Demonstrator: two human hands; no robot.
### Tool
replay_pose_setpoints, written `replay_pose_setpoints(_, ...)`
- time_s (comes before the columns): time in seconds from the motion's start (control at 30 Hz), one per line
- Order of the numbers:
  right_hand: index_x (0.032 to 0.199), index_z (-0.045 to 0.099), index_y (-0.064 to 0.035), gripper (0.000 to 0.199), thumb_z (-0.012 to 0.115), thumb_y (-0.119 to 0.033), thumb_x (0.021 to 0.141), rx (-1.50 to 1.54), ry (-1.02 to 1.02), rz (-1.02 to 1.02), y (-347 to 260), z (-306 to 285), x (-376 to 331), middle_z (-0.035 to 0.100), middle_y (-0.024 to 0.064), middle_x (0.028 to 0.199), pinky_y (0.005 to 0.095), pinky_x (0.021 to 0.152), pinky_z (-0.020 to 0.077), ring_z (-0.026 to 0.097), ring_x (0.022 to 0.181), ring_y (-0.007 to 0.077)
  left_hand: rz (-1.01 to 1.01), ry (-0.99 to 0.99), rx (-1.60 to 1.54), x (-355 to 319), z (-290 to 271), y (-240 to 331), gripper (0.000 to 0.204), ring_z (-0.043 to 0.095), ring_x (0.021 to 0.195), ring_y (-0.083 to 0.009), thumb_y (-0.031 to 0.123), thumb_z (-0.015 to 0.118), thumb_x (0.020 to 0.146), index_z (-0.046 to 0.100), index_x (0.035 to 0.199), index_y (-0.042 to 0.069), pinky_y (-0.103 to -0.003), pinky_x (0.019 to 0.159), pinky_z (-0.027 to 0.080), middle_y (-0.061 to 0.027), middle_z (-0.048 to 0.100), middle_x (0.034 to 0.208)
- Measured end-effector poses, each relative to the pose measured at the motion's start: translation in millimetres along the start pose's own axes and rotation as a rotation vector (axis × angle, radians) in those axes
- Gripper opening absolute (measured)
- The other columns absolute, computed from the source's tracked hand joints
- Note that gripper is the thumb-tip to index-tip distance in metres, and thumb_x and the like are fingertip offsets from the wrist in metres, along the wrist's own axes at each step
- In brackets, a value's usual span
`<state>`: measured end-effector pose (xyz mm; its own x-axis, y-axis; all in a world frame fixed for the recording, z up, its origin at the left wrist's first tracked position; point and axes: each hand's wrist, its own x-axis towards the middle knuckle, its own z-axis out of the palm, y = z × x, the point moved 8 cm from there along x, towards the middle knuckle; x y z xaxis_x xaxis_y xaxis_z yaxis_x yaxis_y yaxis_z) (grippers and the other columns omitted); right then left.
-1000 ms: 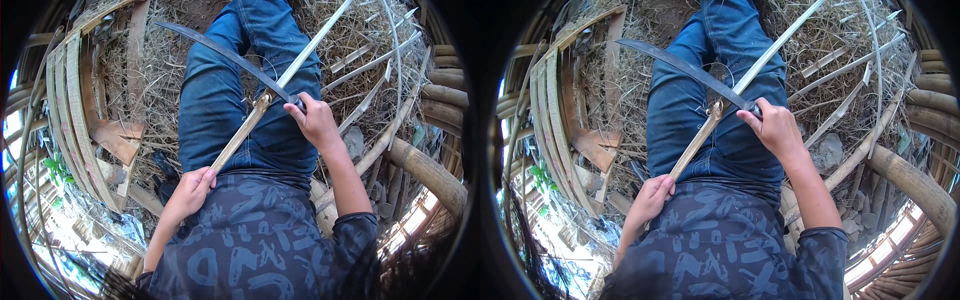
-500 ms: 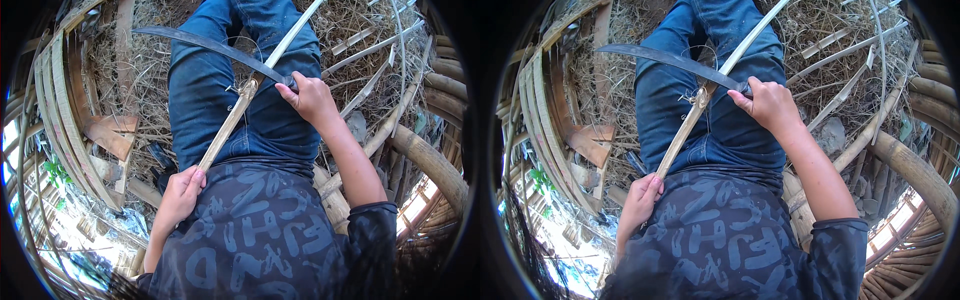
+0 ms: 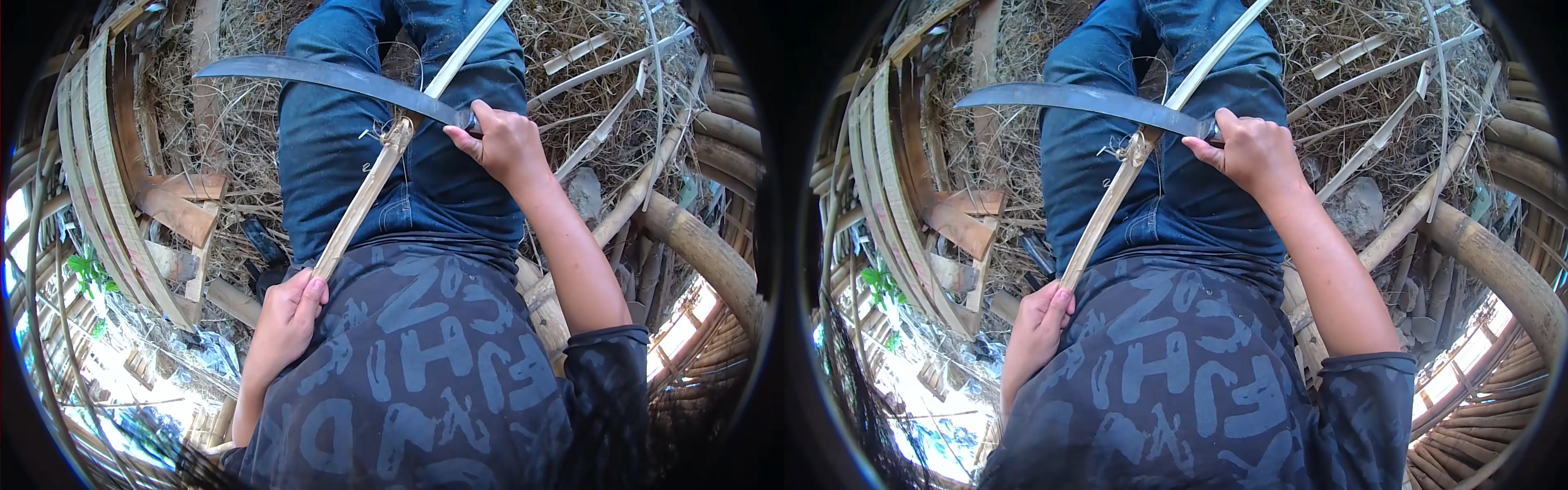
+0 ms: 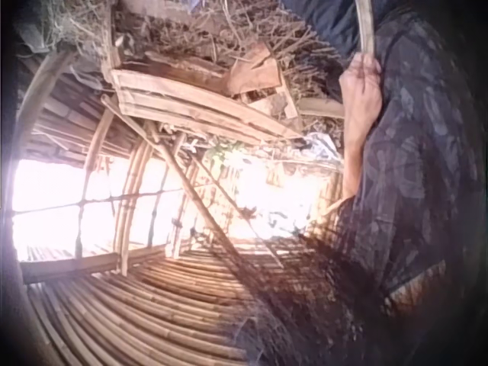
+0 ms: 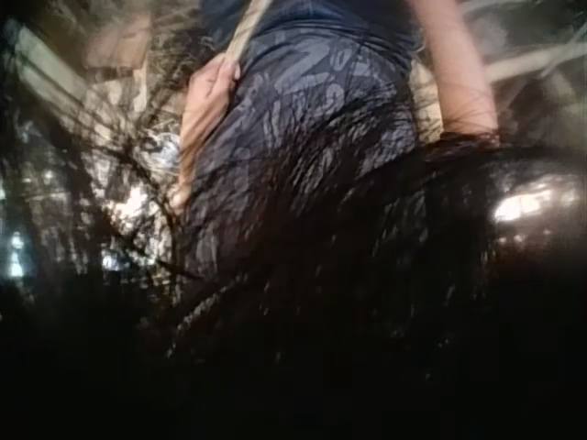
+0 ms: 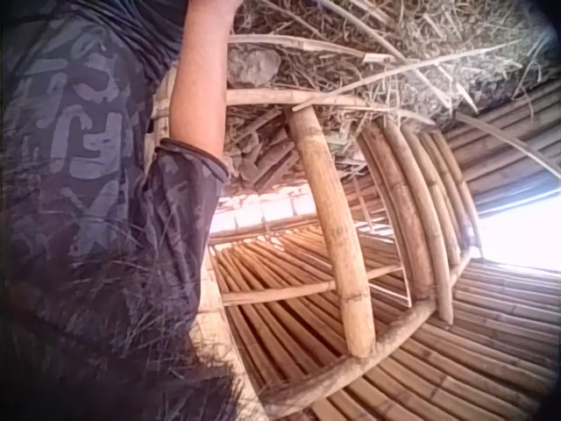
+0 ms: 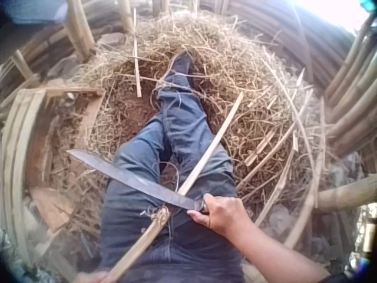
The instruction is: The person shaves and scrapes a bamboo strip with a knife.
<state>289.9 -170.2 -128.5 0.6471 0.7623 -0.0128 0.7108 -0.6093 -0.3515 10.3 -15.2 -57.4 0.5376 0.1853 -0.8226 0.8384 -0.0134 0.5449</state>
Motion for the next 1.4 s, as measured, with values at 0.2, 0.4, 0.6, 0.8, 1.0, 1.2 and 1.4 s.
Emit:
replay_pose_setpoints(0.2,0.072,0.054,-0.0072,0.061,0.058,-0.067,0.084,-0.018,0.018,-0.017,-4,0,-2,0.062,0.0152,0.059,0.0445,0.047,0.0518,0.066,0.058,0.0361,-0.024,0.026,0.073,-8,-4,-2,0.034,0.039,0.06,-0.0062,0.024,0.045,0.105,0.053,0.078,0.004,-0.024,0.056,0.032,0.0028,0.044,0.064)
replay_pose_setpoints(0.4,0.073,0.054,-0.0075,0.061,0.057,-0.068,0.084,-0.014,0.034,-0.039,-6,1,-2,0.063,0.0151,0.059,0.0442,0.047,0.0518,0.066,0.057,0.0356,0.025,0.069,0.075,-13,-8,-1,0.031,0.04,0.053,-0.0096,0.02,0.048,0.103,0.054,0.079,0.001,-0.029,0.05,0.033,-0.0031,0.046,0.057)
replay_pose_setpoints(0.6,0.082,0.064,-0.0029,0.063,0.05,-0.064,0.091,0.127,-0.042,0.367,47,-1,11,0.065,0.0253,0.072,0.0501,0.064,0.0526,0.066,0.073,0.0448,-0.097,0.061,0.007,-47,-37,-27,0.031,0.04,0.053,-0.0068,0.017,0.047,0.102,0.054,0.077,0.002,-0.027,0.05,0.034,0.0005,0.046,0.056)
replay_pose_setpoints(0.8,0.075,0.06,-0.0008,0.058,0.055,-0.056,0.093,0.188,0.022,0.289,39,-8,6,0.061,0.0252,0.065,0.0533,0.06,0.0474,0.063,0.07,0.0472,-0.204,-0.024,-0.187,-60,-32,-57,0.031,0.04,0.055,-0.0044,0.018,0.046,0.103,0.055,0.077,0.002,-0.022,0.051,0.033,0.0047,0.046,0.061)
replay_pose_setpoints(1.0,0.073,0.06,-0.0037,0.057,0.058,-0.059,0.09,0.107,-0.064,0.229,18,-8,10,0.063,0.0209,0.062,0.0515,0.059,0.0509,0.064,0.066,0.0438,-0.206,-0.039,-0.213,-31,-16,-47,0.026,0.041,0.055,-0.0047,0.019,0.048,0.103,0.059,0.087,0.002,-0.023,0.051,0.034,0.0046,0.046,0.062)
replay_pose_setpoints(1.2,0.07,0.06,-0.0055,0.059,0.059,-0.062,0.087,0.165,-0.067,0.111,9,-7,6,0.064,0.0179,0.061,0.0482,0.056,0.0519,0.066,0.062,0.0394,-0.032,-0.105,-0.045,4,-4,-26,0.024,0.047,0.07,-0.0069,0.019,0.051,0.102,0.06,0.106,-0.003,-0.027,0.063,0.042,0.0032,0.052,0.07)
replay_pose_setpoints(1.4,0.067,0.059,-0.0054,0.063,0.058,-0.065,0.085,0.109,-0.058,0.068,-2,-5,12,0.063,0.017,0.059,0.0454,0.052,0.0524,0.065,0.059,0.0375,0.076,0.0,0.008,22,4,-1,0.023,0.047,0.065,-0.0121,0.019,0.05,0.102,0.057,0.1,-0.003,-0.032,0.062,0.042,-0.0082,0.052,0.067)
